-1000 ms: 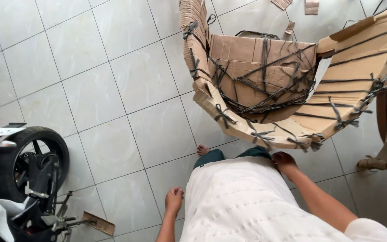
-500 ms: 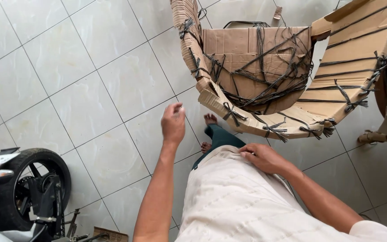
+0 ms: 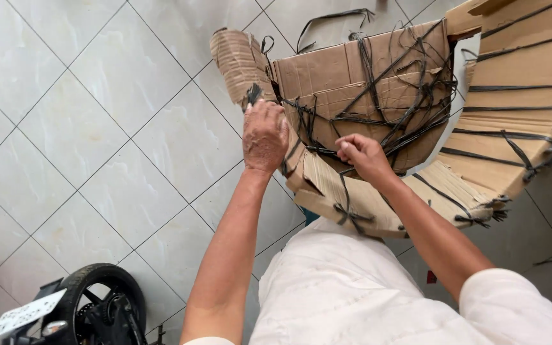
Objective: Wrapping a chair frame with protective cardboard pieces and securing them by threading and tying plastic strips.
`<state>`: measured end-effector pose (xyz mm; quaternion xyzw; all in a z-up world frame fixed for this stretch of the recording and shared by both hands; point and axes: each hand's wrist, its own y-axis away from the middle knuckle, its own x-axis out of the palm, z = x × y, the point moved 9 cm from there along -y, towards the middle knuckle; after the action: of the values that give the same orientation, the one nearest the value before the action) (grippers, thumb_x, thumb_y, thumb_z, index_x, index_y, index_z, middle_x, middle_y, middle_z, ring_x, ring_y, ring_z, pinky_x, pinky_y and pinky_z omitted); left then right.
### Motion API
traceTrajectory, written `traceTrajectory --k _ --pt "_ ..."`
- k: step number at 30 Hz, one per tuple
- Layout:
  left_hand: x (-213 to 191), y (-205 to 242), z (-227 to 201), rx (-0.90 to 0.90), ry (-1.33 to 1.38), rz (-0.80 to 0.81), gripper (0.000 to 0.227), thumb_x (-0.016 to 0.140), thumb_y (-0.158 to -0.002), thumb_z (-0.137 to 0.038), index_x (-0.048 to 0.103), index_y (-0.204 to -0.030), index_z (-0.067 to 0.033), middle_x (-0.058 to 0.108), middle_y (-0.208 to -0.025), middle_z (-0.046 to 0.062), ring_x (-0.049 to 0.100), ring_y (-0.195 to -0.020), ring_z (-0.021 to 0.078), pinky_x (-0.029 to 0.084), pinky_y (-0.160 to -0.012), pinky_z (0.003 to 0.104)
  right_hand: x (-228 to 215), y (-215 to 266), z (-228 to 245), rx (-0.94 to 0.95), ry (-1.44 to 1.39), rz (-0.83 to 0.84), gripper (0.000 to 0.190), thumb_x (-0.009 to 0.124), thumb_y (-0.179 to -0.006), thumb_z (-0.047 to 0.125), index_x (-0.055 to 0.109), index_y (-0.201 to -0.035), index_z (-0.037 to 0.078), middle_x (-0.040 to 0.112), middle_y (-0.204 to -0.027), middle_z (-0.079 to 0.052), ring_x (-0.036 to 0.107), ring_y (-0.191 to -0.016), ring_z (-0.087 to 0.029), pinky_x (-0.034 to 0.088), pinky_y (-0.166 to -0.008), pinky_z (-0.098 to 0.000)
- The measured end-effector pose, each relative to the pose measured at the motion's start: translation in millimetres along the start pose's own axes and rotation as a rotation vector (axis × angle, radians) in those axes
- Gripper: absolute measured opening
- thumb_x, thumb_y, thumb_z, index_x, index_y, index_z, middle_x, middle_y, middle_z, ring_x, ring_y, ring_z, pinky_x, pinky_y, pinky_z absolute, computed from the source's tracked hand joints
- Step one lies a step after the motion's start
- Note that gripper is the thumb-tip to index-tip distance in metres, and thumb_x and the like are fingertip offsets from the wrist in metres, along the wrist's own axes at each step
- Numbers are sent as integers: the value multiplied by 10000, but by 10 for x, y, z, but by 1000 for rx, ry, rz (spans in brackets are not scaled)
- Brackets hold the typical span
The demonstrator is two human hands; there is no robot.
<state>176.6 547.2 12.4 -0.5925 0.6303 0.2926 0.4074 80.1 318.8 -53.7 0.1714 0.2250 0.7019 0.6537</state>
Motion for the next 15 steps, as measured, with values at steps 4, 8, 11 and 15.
traceTrajectory --k 4,8,11,15 --pt "497 -56 6 214 -160 189 111 607 -965 -228 705 -958 -174 729 -929 51 712 -1070 237 317 -1213 483 -106 -1075 -1125 238 -60 -142 277 631 -994 223 691 -1201 49 743 -893 -81 688 -742 -112 576 -640 -221" --pt "372 -84 -19 236 -145 32 126 586 -930 -256 679 -882 -185 693 -780 33 723 -952 212 356 -1172 425 -167 -1982 -2279 349 167 -206 258 694 -915 288 742 -1125 146 708 -695 -3 685 -639 -120 542 -553 -288" --pt "334 -95 -56 261 -131 12 88 625 -857 -251 651 -832 -170 663 -784 47 706 -931 219 396 -1153 440 -172 -2345 -2714 376 590 -297 314 744 -837 507 771 -1042 270 757 -901 -10 729 -954 -277 584 -777 -428" --pt "345 -85 26 242 -138 18 102 618 -837 -212 684 -895 -162 660 -811 41 704 -913 210 399 -1161 420 140 -2560 -2124 491 545 -281 434 687 -919 552 738 -1080 152 748 -1001 -142 696 -1054 -399 540 -885 -513"
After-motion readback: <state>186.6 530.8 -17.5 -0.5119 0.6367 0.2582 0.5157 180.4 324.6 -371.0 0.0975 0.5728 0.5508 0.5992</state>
